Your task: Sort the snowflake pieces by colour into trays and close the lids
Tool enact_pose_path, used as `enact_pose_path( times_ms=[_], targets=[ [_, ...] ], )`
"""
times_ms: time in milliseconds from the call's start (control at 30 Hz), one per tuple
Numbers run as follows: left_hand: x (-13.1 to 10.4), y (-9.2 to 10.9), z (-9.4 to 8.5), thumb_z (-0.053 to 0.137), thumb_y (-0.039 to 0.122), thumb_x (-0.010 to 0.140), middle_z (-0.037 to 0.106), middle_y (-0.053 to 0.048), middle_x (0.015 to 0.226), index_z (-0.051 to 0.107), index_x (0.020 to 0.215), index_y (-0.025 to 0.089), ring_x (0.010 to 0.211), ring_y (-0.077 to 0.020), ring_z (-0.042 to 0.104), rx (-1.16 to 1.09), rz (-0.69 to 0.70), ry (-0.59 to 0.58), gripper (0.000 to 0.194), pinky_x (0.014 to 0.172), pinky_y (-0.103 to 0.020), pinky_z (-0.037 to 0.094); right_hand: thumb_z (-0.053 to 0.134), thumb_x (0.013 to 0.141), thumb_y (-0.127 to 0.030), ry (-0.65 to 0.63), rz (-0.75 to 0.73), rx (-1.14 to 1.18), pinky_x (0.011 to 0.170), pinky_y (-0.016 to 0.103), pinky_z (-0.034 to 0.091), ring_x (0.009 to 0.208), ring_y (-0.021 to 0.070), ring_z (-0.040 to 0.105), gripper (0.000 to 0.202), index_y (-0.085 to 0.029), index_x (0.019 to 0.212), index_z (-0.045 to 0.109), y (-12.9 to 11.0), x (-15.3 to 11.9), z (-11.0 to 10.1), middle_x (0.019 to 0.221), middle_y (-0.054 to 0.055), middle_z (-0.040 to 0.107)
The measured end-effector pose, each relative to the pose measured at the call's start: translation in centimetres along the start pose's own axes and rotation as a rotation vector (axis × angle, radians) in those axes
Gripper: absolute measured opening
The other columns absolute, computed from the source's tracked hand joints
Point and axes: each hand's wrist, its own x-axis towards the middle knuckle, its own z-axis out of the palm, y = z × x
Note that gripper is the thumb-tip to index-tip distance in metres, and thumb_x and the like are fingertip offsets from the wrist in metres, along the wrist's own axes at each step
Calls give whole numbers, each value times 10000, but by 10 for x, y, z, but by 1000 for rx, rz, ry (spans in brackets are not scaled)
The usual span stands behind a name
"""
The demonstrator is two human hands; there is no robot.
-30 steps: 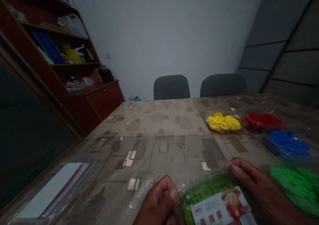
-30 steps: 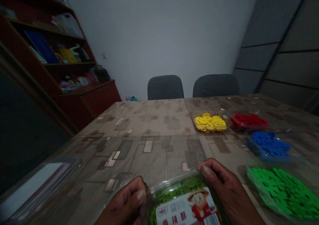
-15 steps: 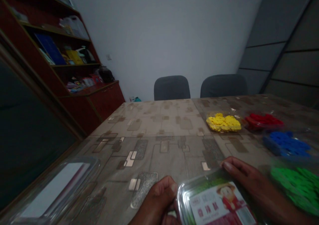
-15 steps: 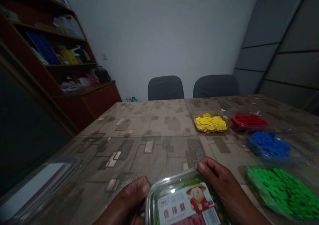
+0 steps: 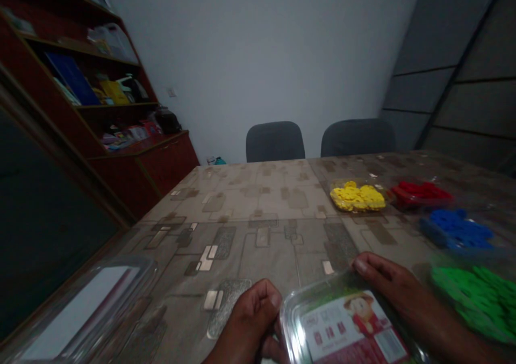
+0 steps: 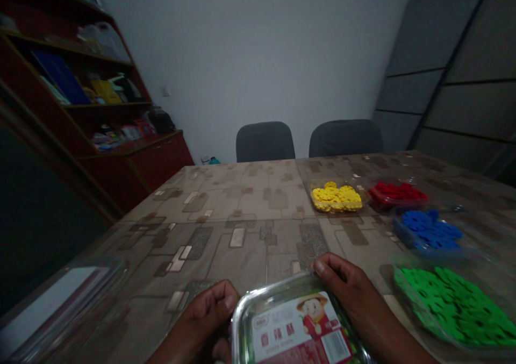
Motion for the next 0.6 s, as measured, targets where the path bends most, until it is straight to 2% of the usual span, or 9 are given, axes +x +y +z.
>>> enact_pose_path(
  times_ms=[100,200,300,467,600],
  targets=[
    [1,-1,0,750,620,674,522,72,526,441,672,188,424,-73,522,18,-29,30,531,388,-166,465,642,627,-732,-29,4,10,503,247,379,517,132,484,544,-202,659,525,5,2,1,556,-49,508],
    [1,-1,2,665,656,737,536,58,581,482,751,193,462,-92,525,102,-5,35,498,370,-164,447,630,692,-695,-13,-14,43,465,224,332,482,112,445,504,-200,685,535,17,6,0,541,-65,475],
    [1,0,5,597,676,781,508,65,584,511,826,199,437,-79,464,190,30,34,487,355,-147,362,632,721,-668,-10,-44,56,465,218,327,480,107,433,484,-197,673,529,22,8,-1,542,-68,457],
    [-4,1,10,748,648,642,484,77,588,499,734,183,481,-51,405,206,130,75,535,460,-158,288,627,751,-654,-30,-53,68,480,213,339,516,110,444,470,-193,701,543,16,1,1,587,-63,470],
    [-10,6,11,819,585,593,483,80,540,534,689,175,452,-45,368,165,141,125,509,438,-164,240,617,764,-645,-13,-74,100,510,226,388,541,125,480,451,-196,734,587,9,-10,5,602,-50,505]
  ],
)
